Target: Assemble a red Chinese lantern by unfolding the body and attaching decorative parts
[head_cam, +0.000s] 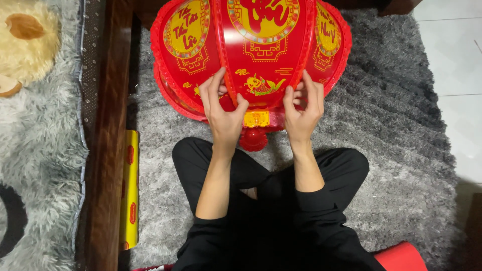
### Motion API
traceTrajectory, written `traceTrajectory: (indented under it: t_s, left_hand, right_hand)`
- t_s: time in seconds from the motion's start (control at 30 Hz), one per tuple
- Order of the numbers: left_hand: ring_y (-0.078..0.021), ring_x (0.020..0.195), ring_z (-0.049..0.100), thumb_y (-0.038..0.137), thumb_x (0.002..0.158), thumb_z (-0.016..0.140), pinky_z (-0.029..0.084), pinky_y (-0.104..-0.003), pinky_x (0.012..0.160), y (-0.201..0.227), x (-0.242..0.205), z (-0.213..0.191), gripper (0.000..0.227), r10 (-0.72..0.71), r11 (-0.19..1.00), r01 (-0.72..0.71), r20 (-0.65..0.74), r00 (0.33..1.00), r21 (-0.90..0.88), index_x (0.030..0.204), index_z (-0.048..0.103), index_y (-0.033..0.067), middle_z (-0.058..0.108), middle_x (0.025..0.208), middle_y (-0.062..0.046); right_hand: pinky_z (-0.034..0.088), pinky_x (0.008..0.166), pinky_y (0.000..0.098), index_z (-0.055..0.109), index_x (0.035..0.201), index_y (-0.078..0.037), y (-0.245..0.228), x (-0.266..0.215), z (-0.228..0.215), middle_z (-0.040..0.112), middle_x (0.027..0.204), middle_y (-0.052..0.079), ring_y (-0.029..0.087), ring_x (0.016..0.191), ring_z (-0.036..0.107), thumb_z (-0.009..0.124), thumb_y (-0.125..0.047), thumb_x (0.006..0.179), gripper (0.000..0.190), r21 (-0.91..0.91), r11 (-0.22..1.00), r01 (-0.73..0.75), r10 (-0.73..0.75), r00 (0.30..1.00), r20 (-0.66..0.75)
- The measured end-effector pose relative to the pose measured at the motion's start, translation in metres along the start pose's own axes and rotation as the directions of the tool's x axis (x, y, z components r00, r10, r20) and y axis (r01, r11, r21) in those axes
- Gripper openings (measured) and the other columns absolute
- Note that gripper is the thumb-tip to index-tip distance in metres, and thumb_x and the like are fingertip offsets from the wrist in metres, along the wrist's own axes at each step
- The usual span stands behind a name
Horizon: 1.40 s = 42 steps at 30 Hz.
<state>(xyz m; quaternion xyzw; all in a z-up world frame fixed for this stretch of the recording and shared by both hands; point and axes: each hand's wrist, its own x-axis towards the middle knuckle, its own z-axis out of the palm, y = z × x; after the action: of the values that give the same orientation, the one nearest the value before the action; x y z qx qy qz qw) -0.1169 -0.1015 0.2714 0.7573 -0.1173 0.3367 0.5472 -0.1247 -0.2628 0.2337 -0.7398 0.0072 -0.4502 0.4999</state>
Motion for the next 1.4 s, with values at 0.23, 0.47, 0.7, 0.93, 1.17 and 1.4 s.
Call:
traceTrajectory:
  t_s: [0.23, 0.47, 0.7, 0.93, 1.17, 1.4]
  left_hand:
    - [-0.0207, 0.099, 0.054, -0.016, 0.080, 0.070, 0.053, -0.039, 0.098, -0.011, -0.024, 0.011, 0.082, 0.012, 1.000, -0.011, -0.015, 1.000, 0.029, 0.155, 0.046, 0.0083, 0.049, 0.121, -0.011]
    - [-0.0250, 0.099, 0.068, -0.011, 0.087, 0.078, 0.059, -0.038, 0.092, -0.018, -0.036, 0.015, 0.062, 0.108, 0.993, -0.105, -0.050, 0.993, 0.059, 0.144, 0.057, -0.0013, 0.059, 0.118, -0.014]
    - [-0.0337, 0.117, 0.063, -0.006, 0.092, 0.077, 0.055, -0.045, 0.104, -0.010, -0.020, 0.021, 0.071, 0.183, 0.975, -0.194, 0.102, 0.978, 0.110, 0.155, 0.045, 0.0033, 0.056, 0.128, -0.017]
    - [-0.0308, 0.131, 0.045, 0.036, 0.093, 0.083, 0.031, -0.048, 0.116, -0.079, -0.024, 0.000, 0.066, 0.125, 0.942, -0.050, -0.210, 0.970, 0.331, 0.148, 0.053, 0.0138, 0.048, 0.140, -0.009]
    - [-0.0164, 0.085, 0.063, 0.011, 0.084, 0.081, 0.054, -0.029, 0.082, -0.089, 0.014, -0.005, 0.032, -0.187, 0.975, 0.198, -0.119, 0.975, 0.097, 0.110, 0.064, 0.0053, 0.070, 0.092, -0.004]
    - [-0.0284, 0.115, 0.066, 0.022, 0.101, 0.070, 0.052, -0.041, 0.102, -0.131, 0.005, 0.009, 0.021, 0.021, 0.992, -0.008, -0.105, 0.994, 0.125, 0.119, 0.070, 0.0122, 0.066, 0.123, -0.006]
  right_hand:
    - [0.062, 0.063, 0.0293, 0.063, 0.137, 0.000, 0.001, 0.002, 0.000, 0.062, 0.100, 0.013, 0.020, 0.076, 0.068, 0.074, -0.006, 0.100, 0.039, -0.007, 1.000, -0.021, 0.021, 1.000, 0.006]
    - [0.065, 0.064, 0.0330, 0.066, 0.130, 0.000, 0.011, -0.002, -0.004, 0.065, 0.098, 0.013, 0.021, 0.080, 0.069, 0.078, -0.006, 0.099, 0.034, 0.014, 0.999, -0.052, 0.052, 0.999, -0.004]
    - [0.068, 0.072, 0.0403, 0.062, 0.131, 0.003, 0.033, 0.011, -0.004, 0.062, 0.104, 0.018, 0.029, 0.092, 0.074, 0.079, -0.001, 0.098, 0.037, 0.141, 0.983, -0.114, 0.113, 0.993, 0.022]
    - [0.067, 0.068, 0.0314, 0.063, 0.132, -0.001, 0.052, 0.039, -0.001, 0.066, 0.100, 0.014, 0.019, 0.083, 0.071, 0.081, -0.005, 0.099, 0.038, 0.171, 0.970, -0.174, 0.165, 0.984, 0.068]
    - [0.064, 0.068, 0.0270, 0.061, 0.132, 0.005, 0.049, 0.072, 0.016, 0.070, 0.096, 0.013, 0.018, 0.078, 0.067, 0.073, 0.007, 0.097, 0.037, 0.150, 0.986, -0.078, 0.040, 0.970, 0.241]
    - [0.057, 0.091, 0.0412, 0.075, 0.123, -0.009, 0.102, 0.020, 0.028, 0.069, 0.112, 0.012, 0.030, 0.104, 0.070, 0.082, -0.021, 0.097, 0.029, -0.017, 0.993, 0.115, -0.108, 0.964, 0.243]
